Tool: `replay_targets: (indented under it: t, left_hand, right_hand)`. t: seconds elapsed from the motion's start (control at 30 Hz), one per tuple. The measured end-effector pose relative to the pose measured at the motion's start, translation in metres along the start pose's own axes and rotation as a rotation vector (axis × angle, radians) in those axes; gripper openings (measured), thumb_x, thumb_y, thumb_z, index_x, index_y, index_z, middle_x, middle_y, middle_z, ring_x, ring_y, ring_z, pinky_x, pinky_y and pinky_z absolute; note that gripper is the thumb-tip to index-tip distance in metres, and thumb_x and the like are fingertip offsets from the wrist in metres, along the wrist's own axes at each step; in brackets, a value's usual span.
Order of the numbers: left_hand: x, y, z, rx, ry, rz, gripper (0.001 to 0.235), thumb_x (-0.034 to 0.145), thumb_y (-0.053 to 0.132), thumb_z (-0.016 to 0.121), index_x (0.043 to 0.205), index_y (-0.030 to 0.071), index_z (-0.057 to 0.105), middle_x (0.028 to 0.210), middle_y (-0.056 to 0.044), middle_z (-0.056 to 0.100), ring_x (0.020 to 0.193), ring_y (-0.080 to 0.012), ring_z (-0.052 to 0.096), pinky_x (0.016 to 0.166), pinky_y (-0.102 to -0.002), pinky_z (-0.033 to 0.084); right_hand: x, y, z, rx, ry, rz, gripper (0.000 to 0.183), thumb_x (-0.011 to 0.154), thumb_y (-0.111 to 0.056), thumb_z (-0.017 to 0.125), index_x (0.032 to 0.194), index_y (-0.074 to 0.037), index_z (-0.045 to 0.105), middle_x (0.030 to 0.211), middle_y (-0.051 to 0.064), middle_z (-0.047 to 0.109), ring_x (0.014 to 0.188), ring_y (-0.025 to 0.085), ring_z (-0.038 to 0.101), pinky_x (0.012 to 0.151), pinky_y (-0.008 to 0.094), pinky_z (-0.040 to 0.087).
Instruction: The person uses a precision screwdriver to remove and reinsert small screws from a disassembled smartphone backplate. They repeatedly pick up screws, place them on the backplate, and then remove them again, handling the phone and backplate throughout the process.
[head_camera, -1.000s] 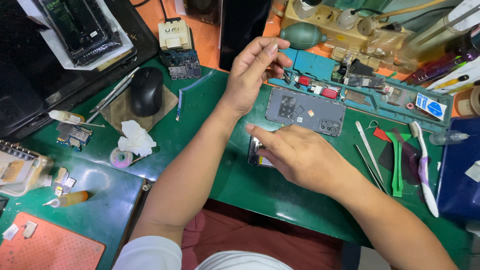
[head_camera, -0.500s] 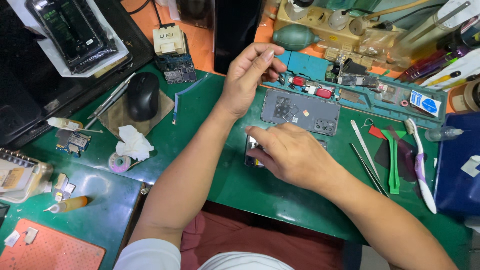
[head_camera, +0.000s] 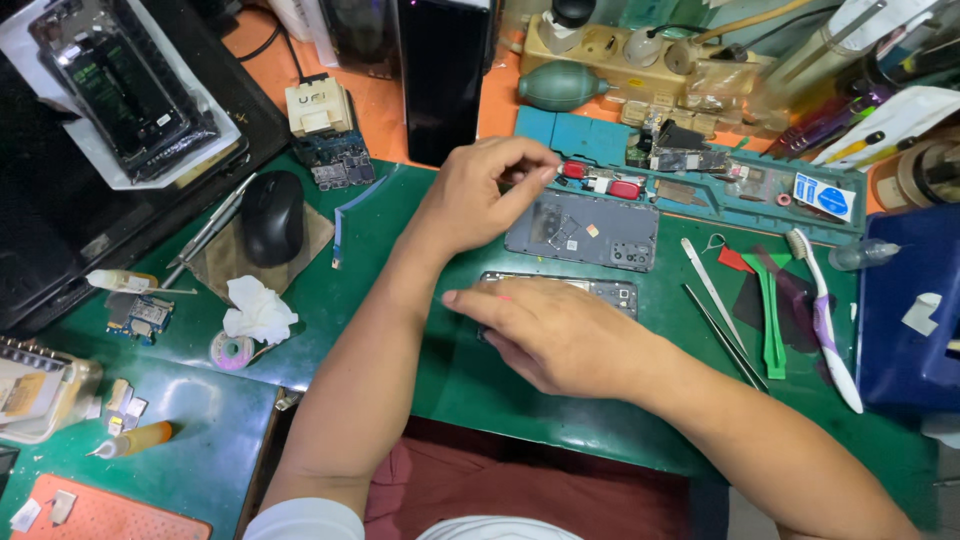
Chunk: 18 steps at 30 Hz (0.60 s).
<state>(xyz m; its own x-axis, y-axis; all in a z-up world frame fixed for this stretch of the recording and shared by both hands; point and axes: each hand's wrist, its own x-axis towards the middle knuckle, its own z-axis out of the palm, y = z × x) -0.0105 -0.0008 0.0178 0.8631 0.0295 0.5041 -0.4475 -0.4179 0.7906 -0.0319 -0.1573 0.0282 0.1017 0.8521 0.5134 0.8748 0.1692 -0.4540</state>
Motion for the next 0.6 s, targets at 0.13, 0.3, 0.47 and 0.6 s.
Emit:
replay_targets:
  t: [0.13, 0.3, 0.47, 0.6]
  left_hand:
    - [-0.001, 0.006, 0.001, 0.036, -0.104, -0.003, 0.008, 0.078, 0.006, 0.059, 0.086, 0.006, 0.061, 0.068, -0.012, 0.06, 0.062, -0.0217, 0.057, 0.06, -0.032, 0.05]
    - [-0.003, -0.009, 0.011, 0.236, -0.264, -0.055, 0.009, 0.072, 0.011, 0.064, 0.081, 0.011, 0.065, 0.073, -0.007, 0.062, 0.066, -0.0235, 0.058, 0.064, -0.034, 0.046]
    - [-0.007, -0.008, 0.019, 0.364, -0.349, -0.098, 0.006, 0.072, 0.016, 0.064, 0.078, 0.014, 0.065, 0.074, -0.003, 0.06, 0.074, -0.0237, 0.058, 0.07, -0.035, 0.041]
    - [-0.006, 0.002, 0.024, 0.503, -0.429, -0.052, 0.008, 0.071, 0.02, 0.064, 0.077, 0.016, 0.065, 0.077, -0.002, 0.06, 0.078, -0.0235, 0.057, 0.07, -0.035, 0.039]
  right_hand:
    - [-0.003, 0.0, -0.013, -0.09, 0.006, -0.079, 0.027, 0.085, -0.002, 0.043, 0.111, -0.003, 0.051, 0.081, 0.012, 0.056, 0.071, 0.029, 0.059, 0.065, 0.037, 0.049]
    - [-0.015, 0.009, -0.07, 0.183, 0.431, 0.18, 0.057, 0.068, 0.009, 0.064, 0.118, 0.013, 0.036, 0.087, 0.021, 0.062, 0.076, 0.03, 0.064, 0.07, 0.036, 0.053]
    - [-0.072, 0.058, -0.055, 0.306, 0.787, 0.412, 0.054, 0.084, 0.006, 0.053, 0.127, -0.001, 0.02, 0.088, 0.022, 0.059, 0.066, 0.019, 0.057, 0.057, 0.024, 0.045]
    - [-0.082, 0.073, -0.045, 0.356, 0.847, 0.528, 0.054, 0.084, 0.001, 0.058, 0.126, -0.006, 0.024, 0.09, 0.019, 0.06, 0.072, 0.015, 0.06, 0.06, 0.02, 0.049]
